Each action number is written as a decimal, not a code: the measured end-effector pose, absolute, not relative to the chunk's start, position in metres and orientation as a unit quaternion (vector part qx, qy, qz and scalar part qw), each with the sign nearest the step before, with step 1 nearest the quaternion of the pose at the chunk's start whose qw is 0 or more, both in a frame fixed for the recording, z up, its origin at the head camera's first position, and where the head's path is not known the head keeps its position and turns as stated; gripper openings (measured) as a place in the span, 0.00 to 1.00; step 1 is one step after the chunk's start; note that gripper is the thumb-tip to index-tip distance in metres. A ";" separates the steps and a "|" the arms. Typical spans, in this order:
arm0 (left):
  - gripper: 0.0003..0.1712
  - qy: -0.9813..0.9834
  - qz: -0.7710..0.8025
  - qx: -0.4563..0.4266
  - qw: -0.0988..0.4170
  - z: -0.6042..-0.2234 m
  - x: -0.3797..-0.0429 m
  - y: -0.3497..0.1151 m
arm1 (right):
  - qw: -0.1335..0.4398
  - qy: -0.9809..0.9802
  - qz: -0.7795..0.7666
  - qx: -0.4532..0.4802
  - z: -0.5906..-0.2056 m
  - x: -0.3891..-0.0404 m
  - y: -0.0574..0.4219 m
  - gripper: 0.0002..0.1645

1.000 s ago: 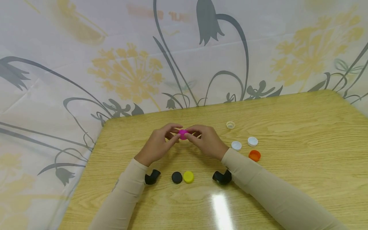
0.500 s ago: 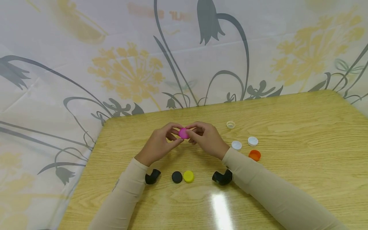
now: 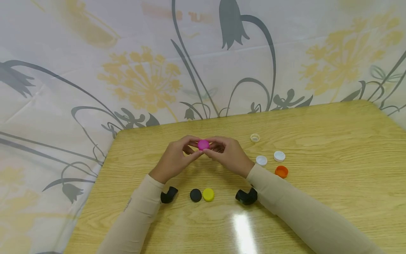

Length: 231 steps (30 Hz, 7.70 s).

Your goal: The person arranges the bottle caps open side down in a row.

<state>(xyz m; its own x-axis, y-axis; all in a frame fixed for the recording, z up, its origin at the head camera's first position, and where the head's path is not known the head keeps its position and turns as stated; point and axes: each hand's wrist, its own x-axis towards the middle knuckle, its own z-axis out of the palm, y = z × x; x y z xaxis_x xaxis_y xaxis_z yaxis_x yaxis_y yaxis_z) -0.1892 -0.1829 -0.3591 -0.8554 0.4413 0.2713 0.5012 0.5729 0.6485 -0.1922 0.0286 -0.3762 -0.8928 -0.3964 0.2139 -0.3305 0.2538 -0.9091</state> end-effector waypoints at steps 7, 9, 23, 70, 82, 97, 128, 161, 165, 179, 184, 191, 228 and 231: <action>0.17 -0.885 -0.380 -0.266 0.043 -0.357 -0.180 -0.174 | -0.001 0.801 -0.549 -0.237 -0.376 -0.183 0.035 0.20; 0.17 -0.886 -0.374 -0.271 0.045 -0.357 -0.177 -0.172 | -0.003 0.804 -0.545 -0.238 -0.375 -0.180 0.037 0.20; 0.15 -0.884 -0.348 -0.311 0.019 -0.357 -0.158 -0.159 | 0.033 0.817 -0.516 -0.254 -0.379 -0.161 0.061 0.17; 0.13 -0.904 -0.213 -0.364 -0.076 -0.375 -0.132 -0.150 | 0.135 0.817 -0.440 -0.349 -0.404 -0.136 0.078 0.15; 0.12 -0.907 -0.186 -0.372 -0.061 -0.377 -0.131 -0.149 | 0.130 0.827 -0.423 -0.347 -0.403 -0.134 0.076 0.12; 0.11 -0.915 -0.144 -0.375 -0.039 -0.379 -0.128 -0.148 | 0.120 0.840 -0.392 -0.355 -0.404 -0.134 0.074 0.10; 0.17 -0.914 -0.163 -0.366 -0.062 -0.374 -0.133 -0.153 | 0.126 0.833 -0.397 -0.364 -0.403 -0.136 0.075 0.15; 0.17 -0.950 -0.152 -0.273 -0.010 -0.341 -0.159 -0.123 | 0.052 0.903 -0.357 -0.234 -0.388 -0.188 0.093 0.14; 0.16 -0.951 -0.115 -0.288 -0.014 -0.339 -0.172 -0.125 | 0.059 0.907 -0.347 -0.233 -0.392 -0.189 0.092 0.15; 0.15 -0.951 -0.052 -0.299 -0.063 -0.355 -0.197 -0.106 | 0.069 0.899 -0.361 -0.239 -0.395 -0.188 0.090 0.15; 0.14 -0.951 -0.057 -0.299 -0.058 -0.361 -0.200 -0.107 | 0.070 0.897 -0.364 -0.239 -0.396 -0.187 0.089 0.15; 0.17 -0.949 -0.077 -0.290 -0.095 -0.360 -0.201 -0.104 | 0.068 0.901 -0.349 -0.248 -0.396 -0.187 0.089 0.16; 0.16 -0.931 -0.154 -0.312 -0.112 -0.354 -0.203 -0.110 | 0.051 0.898 -0.360 -0.247 -0.384 -0.186 0.092 0.15; 0.16 -0.931 -0.157 -0.313 -0.100 -0.348 -0.203 -0.111 | 0.039 0.896 -0.366 -0.247 -0.378 -0.185 0.094 0.16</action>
